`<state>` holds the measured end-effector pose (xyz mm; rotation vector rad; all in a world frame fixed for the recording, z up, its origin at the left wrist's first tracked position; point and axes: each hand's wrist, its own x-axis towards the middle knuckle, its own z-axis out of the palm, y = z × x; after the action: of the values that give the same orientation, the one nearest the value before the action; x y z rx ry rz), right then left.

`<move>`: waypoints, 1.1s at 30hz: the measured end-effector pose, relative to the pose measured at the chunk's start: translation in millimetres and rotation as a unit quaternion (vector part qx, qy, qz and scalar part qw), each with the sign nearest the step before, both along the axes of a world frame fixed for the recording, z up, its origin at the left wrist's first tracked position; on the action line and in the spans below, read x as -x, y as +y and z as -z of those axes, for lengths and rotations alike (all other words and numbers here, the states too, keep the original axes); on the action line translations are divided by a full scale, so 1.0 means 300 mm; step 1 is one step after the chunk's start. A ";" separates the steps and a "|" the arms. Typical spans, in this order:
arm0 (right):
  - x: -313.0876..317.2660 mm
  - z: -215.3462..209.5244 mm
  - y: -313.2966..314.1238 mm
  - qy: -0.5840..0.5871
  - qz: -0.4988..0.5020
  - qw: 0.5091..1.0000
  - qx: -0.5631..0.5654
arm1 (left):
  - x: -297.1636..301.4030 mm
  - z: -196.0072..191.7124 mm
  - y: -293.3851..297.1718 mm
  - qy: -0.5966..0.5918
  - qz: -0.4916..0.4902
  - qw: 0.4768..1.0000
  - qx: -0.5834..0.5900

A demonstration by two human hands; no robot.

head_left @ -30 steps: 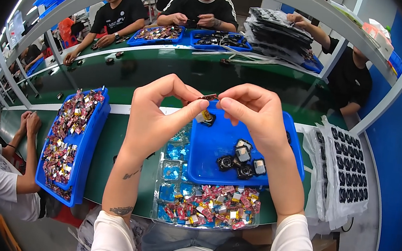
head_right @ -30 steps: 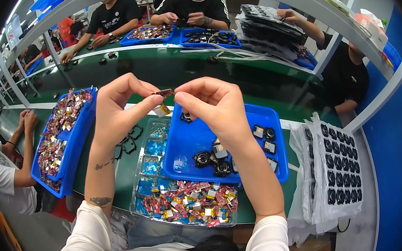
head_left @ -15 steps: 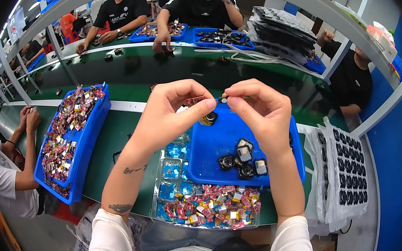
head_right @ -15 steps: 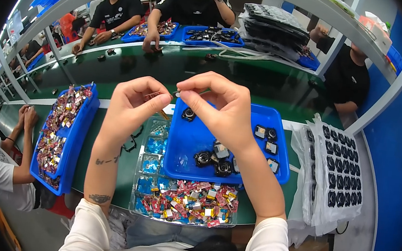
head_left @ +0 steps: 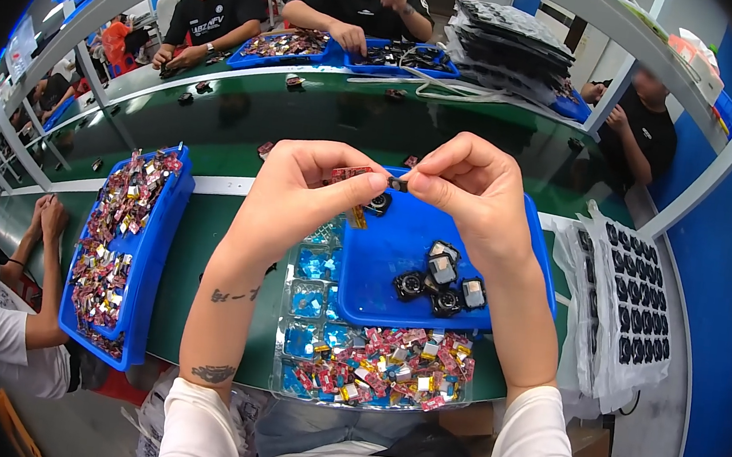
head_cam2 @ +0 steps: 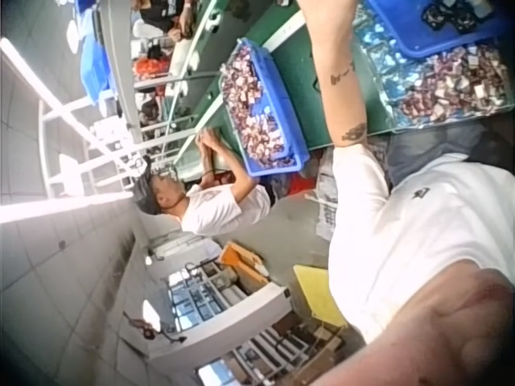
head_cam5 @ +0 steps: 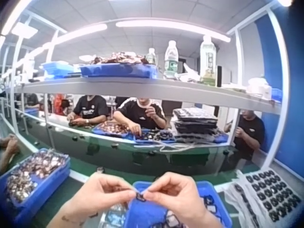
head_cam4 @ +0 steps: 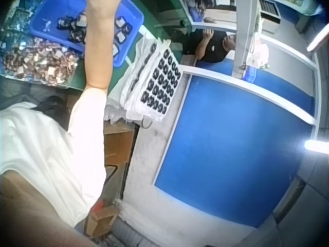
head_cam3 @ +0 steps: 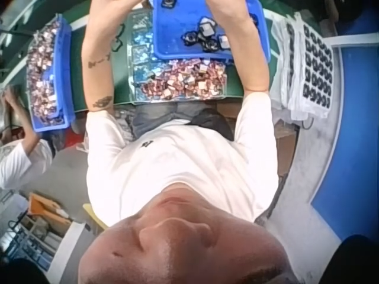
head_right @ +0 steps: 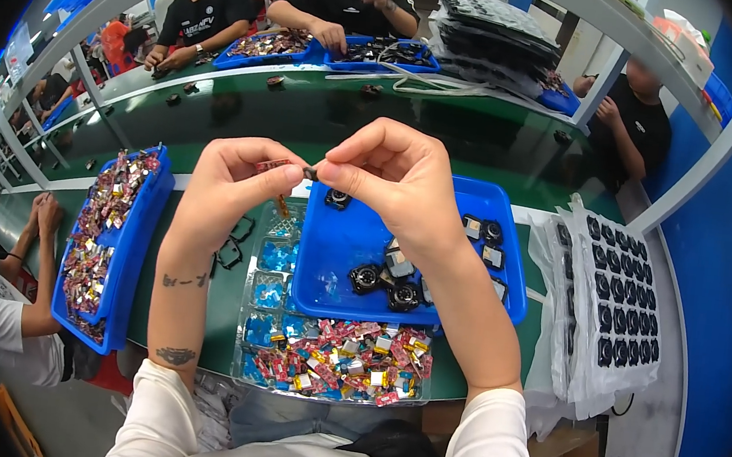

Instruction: Assembling small electronic component modules on a factory production line.

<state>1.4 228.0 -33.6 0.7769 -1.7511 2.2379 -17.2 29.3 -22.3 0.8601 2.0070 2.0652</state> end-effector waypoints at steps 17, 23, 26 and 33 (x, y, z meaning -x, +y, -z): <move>0.068 0.045 -0.018 -0.050 0.094 0.917 -0.383 | 0.047 0.001 -0.070 0.053 -0.021 0.998 -0.038; 0.152 0.182 0.036 0.061 0.089 0.805 -0.583 | 0.023 -0.039 -0.088 0.059 -0.009 0.997 -0.038; 0.219 0.228 0.033 0.122 0.107 0.775 -0.611 | 0.018 -0.035 -0.089 0.064 -0.013 0.997 -0.036; 0.318 0.269 0.035 0.170 0.042 0.713 -0.680 | 0.008 -0.035 -0.088 0.083 -0.014 0.996 -0.037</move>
<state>-93.9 238.4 -114.4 1.1040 -2.8782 0.2726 -19.6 2.8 -11.8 1.0557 2.0441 2.1619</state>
